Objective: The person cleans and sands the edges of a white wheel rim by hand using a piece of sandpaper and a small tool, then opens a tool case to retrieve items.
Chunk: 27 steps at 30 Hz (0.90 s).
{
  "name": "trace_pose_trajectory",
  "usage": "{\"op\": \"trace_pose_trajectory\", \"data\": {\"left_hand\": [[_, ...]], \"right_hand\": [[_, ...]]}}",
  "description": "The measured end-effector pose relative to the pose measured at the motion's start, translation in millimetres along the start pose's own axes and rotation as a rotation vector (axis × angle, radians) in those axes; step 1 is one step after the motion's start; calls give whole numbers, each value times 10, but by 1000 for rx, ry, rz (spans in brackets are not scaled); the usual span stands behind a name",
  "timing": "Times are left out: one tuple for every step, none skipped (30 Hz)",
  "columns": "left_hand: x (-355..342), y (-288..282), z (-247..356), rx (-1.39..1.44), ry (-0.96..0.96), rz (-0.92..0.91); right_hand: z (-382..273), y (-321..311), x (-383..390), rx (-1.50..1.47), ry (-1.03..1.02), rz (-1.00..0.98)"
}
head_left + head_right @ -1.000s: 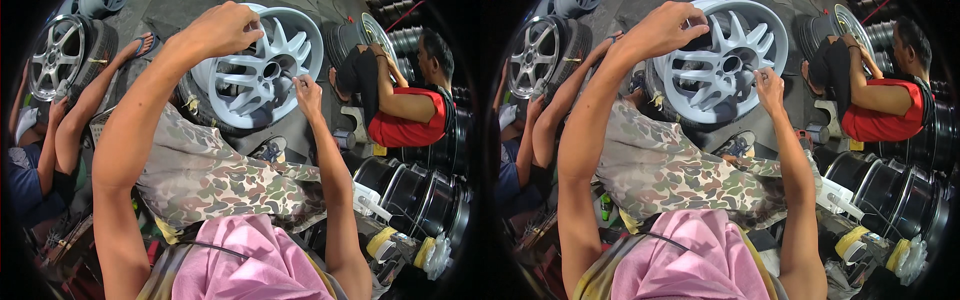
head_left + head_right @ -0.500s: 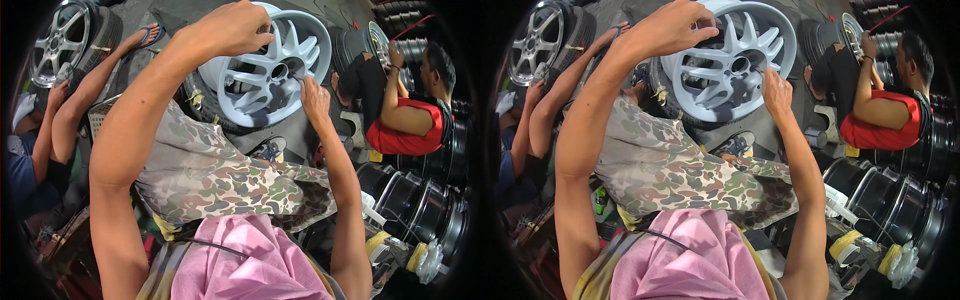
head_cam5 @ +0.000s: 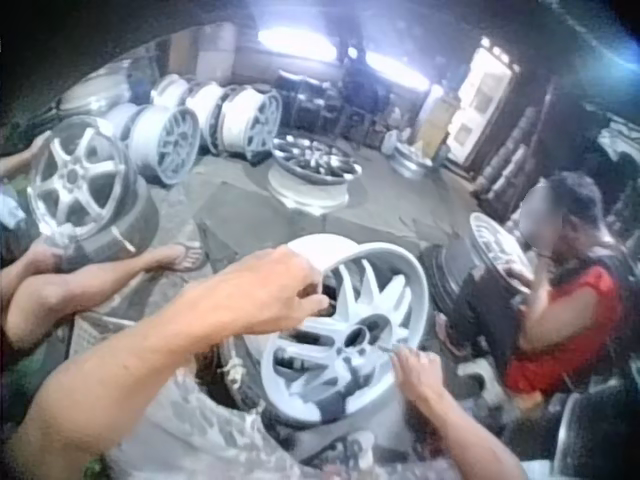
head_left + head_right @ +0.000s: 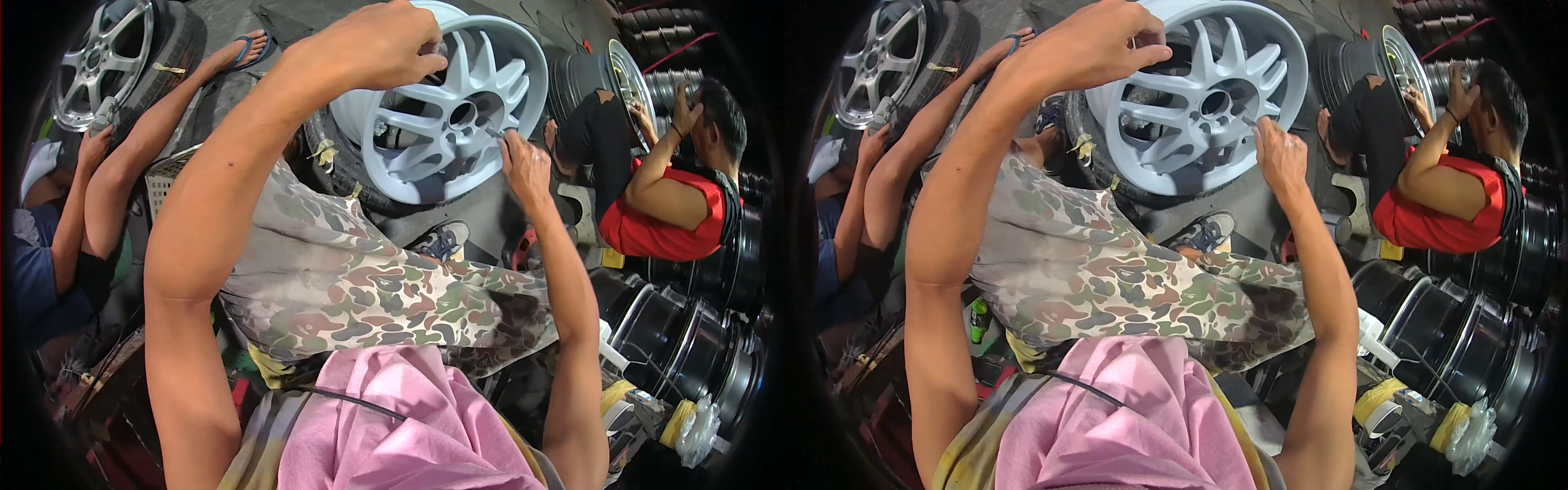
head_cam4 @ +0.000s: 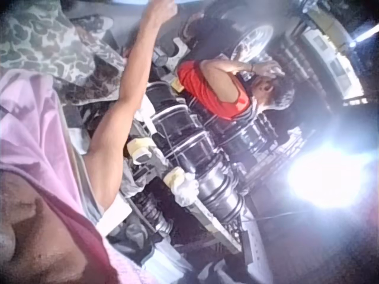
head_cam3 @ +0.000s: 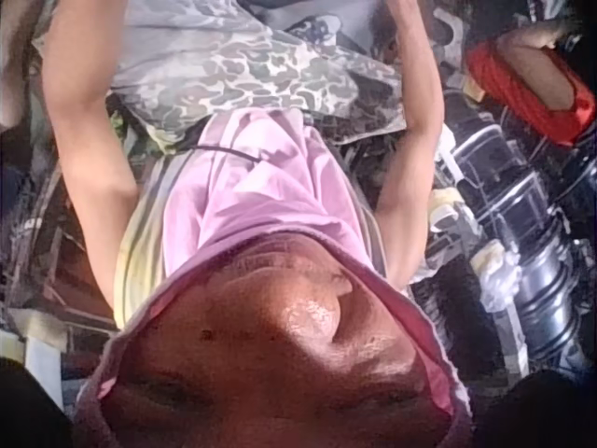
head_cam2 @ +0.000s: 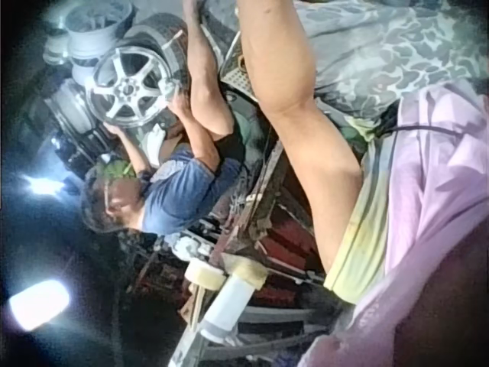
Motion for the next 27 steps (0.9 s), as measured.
{"op": "trace_pose_trajectory", "data": {"left_hand": [[-14,27,12,15,-21,-14],[-21,56,-4,12,-16,-16],[-37,106,-36,-11,12,1],[-48,85,4,-34,35,19],[-60,66,22,-37,36,18],[-77,70,43,-26,34,-22],[-72,87,82,-11,26,-63],[-69,110,72,-11,20,-63],[-67,124,40,-29,1,-34],[-77,137,23,-46,-6,-10],[-77,170,5,-45,1,-16],[-71,197,-9,-33,27,-13],[-77,179,5,-24,49,-5],[-85,173,10,-25,51,-4],[-88,183,10,-28,44,-18],[-79,185,36,-34,28,-33],[-74,161,43,-37,21,-32],[-69,120,41,-46,11,-19],[-76,136,53,-43,16,-16],[-74,143,49,-42,23,-20],[-71,156,48,-31,36,-15],[-67,156,33,-24,43,-4],[-88,177,58,-41,99,-16],[-100,173,44,-45,102,-15],[-92,170,44,-39,64,-35],[-72,175,49,-30,24,-58],[-50,155,57,-28,19,-58]], "right_hand": [[-4,-47,-39,1,-61,39],[-40,-73,-106,-3,-130,85],[-75,-38,-142,-10,-165,83],[-70,-14,-118,-12,-164,86],[-40,7,-73,-14,-121,78],[-8,23,-17,-15,-79,69],[7,-6,72,-27,-44,63],[14,-24,53,-29,-47,60],[25,-49,11,-21,-67,61],[23,-105,-13,-8,-74,63],[1,-93,-97,24,-105,53],[0,-63,-90,25,-97,52],[-13,-29,-98,-5,-117,80],[-21,4,-91,-35,-139,107],[39,38,-14,-18,-83,75],[57,5,64,-23,-89,75],[100,-17,126,-23,-41,58],[142,-20,145,-24,8,40],[153,-64,108,-48,-24,60],[146,-51,2,-47,-16,61],[83,-35,-89,-63,-75,70],[4,-27,-150,-81,-142,82],[-12,59,-150,-38,-121,45],[-39,88,-90,-37,-120,50],[-19,127,-1,-67,-33,41],[-28,103,92,-98,55,28],[-36,95,131,-113,107,-28]]}}
Point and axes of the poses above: each hand's wrist, its own x-axis away from the middle knuckle, its own y-axis out of the palm, z = x × y, the point moved 6 cm from there along -x, towards the middle knuckle, and after that the axes turned 14 degrees about y, right-handed, at the moved point
